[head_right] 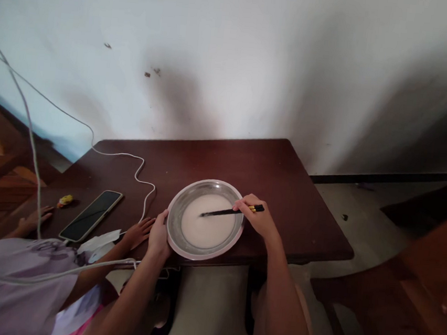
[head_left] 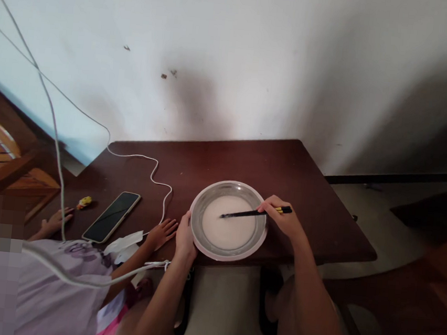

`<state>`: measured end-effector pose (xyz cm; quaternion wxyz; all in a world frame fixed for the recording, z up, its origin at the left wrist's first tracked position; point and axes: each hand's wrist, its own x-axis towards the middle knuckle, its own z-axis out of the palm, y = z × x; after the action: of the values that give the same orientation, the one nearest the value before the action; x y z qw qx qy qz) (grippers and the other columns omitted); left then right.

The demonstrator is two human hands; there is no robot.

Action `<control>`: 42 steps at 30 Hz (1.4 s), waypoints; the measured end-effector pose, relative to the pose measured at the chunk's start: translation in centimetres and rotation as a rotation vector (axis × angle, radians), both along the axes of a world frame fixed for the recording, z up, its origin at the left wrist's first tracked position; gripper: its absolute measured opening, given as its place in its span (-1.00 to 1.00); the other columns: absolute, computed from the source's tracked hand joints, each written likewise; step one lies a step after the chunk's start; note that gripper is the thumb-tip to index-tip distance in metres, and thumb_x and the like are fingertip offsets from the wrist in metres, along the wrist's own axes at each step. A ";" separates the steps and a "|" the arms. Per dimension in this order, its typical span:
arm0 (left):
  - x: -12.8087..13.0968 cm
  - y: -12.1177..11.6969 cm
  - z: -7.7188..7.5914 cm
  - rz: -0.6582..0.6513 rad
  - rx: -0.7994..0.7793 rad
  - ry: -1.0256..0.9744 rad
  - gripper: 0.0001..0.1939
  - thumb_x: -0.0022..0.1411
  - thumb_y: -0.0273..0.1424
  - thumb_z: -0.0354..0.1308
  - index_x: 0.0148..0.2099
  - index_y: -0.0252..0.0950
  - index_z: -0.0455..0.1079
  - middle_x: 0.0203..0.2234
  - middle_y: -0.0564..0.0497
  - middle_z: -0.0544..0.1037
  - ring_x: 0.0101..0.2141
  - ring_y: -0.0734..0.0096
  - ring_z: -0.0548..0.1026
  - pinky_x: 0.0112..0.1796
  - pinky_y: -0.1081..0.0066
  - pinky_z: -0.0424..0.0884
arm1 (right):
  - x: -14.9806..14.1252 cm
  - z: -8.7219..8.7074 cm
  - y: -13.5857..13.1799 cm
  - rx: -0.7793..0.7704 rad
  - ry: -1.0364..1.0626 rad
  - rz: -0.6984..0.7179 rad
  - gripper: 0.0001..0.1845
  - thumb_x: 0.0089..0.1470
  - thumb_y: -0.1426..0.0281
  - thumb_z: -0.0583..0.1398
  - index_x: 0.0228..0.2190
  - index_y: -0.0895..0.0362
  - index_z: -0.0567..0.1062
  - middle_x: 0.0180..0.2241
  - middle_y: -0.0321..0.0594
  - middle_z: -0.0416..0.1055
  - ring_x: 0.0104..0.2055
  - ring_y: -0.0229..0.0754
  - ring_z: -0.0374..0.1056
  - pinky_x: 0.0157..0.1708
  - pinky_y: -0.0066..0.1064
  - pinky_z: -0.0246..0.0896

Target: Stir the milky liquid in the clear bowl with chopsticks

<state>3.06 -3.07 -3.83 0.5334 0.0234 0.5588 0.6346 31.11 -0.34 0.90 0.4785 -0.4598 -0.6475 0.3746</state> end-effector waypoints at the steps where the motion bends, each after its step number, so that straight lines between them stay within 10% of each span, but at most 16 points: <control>1: 0.0 0.0 0.0 -0.005 -0.008 -0.009 -0.80 0.12 -0.27 0.25 -0.28 -0.30 0.53 -0.46 0.00 0.61 -0.33 0.25 0.62 -0.18 0.32 0.54 | 0.1 0.0 0.0 0.014 0.000 -0.037 -0.66 0.19 0.15 0.25 -0.55 0.00 0.61 -0.43 -0.22 0.61 -0.27 -0.03 0.50 -0.15 -0.21 0.33; 37: 0.1 -0.1 1.1 0.008 -0.047 -0.041 -0.82 0.15 -0.30 0.21 -0.31 -0.32 0.52 -0.47 0.00 0.60 -0.32 0.26 0.62 -0.16 0.32 0.53 | 0.9 0.2 0.1 -0.012 0.021 -0.130 -0.59 0.20 0.15 0.22 -0.61 0.02 0.57 -0.52 -0.23 0.54 -0.37 -0.07 0.46 -0.20 -0.23 0.30; 42: -0.6 0.0 0.3 -0.023 -0.051 -0.010 -0.81 0.13 -0.28 0.25 -0.29 -0.31 0.53 -0.47 0.03 0.58 -0.36 0.30 0.60 -0.15 0.33 0.53 | 0.4 0.3 -0.1 -0.057 0.004 0.026 -0.66 0.18 0.19 0.23 -0.56 0.02 0.61 -0.44 -0.21 0.61 -0.28 -0.03 0.51 -0.17 -0.23 0.32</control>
<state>2.50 -3.04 -3.56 0.5439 0.0130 0.5720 0.6139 31.51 -0.47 1.17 0.4617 -0.4642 -0.6412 0.4002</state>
